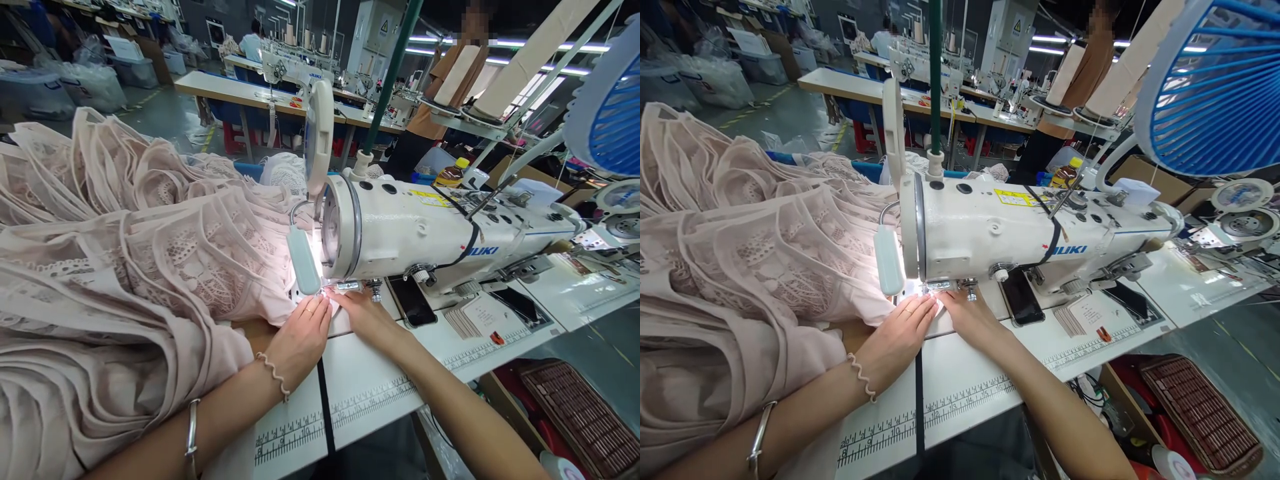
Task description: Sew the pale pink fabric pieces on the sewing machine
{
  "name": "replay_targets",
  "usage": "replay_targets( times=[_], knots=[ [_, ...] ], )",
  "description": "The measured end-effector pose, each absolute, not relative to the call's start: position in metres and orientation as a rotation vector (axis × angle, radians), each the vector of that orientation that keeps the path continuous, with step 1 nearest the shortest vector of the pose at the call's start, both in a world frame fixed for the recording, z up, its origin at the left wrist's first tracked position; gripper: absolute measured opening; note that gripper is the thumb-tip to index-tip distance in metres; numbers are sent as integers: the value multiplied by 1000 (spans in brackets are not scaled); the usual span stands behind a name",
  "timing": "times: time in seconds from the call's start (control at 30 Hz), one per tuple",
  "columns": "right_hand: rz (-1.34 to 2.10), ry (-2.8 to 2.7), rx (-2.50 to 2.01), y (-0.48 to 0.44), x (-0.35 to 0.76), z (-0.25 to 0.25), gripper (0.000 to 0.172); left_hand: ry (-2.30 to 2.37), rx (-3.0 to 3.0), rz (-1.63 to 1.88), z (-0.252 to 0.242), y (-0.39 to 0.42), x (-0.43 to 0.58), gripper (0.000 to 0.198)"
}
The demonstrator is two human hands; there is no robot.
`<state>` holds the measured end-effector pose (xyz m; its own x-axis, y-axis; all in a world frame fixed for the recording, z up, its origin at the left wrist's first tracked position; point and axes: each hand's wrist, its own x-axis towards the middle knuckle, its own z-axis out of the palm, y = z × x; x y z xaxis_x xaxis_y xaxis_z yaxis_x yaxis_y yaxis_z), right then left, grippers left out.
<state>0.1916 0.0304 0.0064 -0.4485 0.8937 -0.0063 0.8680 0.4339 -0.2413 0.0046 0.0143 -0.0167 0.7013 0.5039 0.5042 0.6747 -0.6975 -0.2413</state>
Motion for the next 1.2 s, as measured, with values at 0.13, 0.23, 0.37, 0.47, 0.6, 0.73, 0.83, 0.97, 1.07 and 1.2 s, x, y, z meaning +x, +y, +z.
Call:
replay_targets(
  times=[0.13, 0.23, 0.37, 0.47, 0.6, 0.73, 0.83, 0.97, 1.07, 1.2],
  knots=[
    [273, -2553, -1612, 30, 191, 5, 58, -908, -2462, -594, -14, 15, 6, 37],
    [242, -2559, -1598, 30, 190, 6, 57, -911, -2460, -604, -14, 15, 6, 36],
    [252, -2562, -1627, 31, 190, 7, 57, -927, -2492, -590, -16, 18, 4, 37],
    [274, -2570, -1644, 31, 190, 10, 58, -929, -2539, -577, -17, 20, 3, 40],
    [314, -2597, -1675, 30, 188, 15, 57, -953, -2524, -541, -16, 18, 4, 42],
    [311, -2625, -1707, 30, 184, 17, 51, -982, -2514, -541, -12, 15, 3, 45],
    [225, -2601, -1732, 30, 184, 13, 52, -948, -2568, -503, -5, 21, -6, 40],
    [231, -2537, -1550, 28, 191, 1, 50, -913, -2712, -478, 4, 36, -23, 32],
    [216, -2510, -1383, 26, 197, -5, 49, -892, -2737, -547, 6, 41, -29, 32],
    [96, -2508, -1302, 24, 199, -7, 51, -823, -2666, -540, 6, 36, -25, 37]
  ],
)
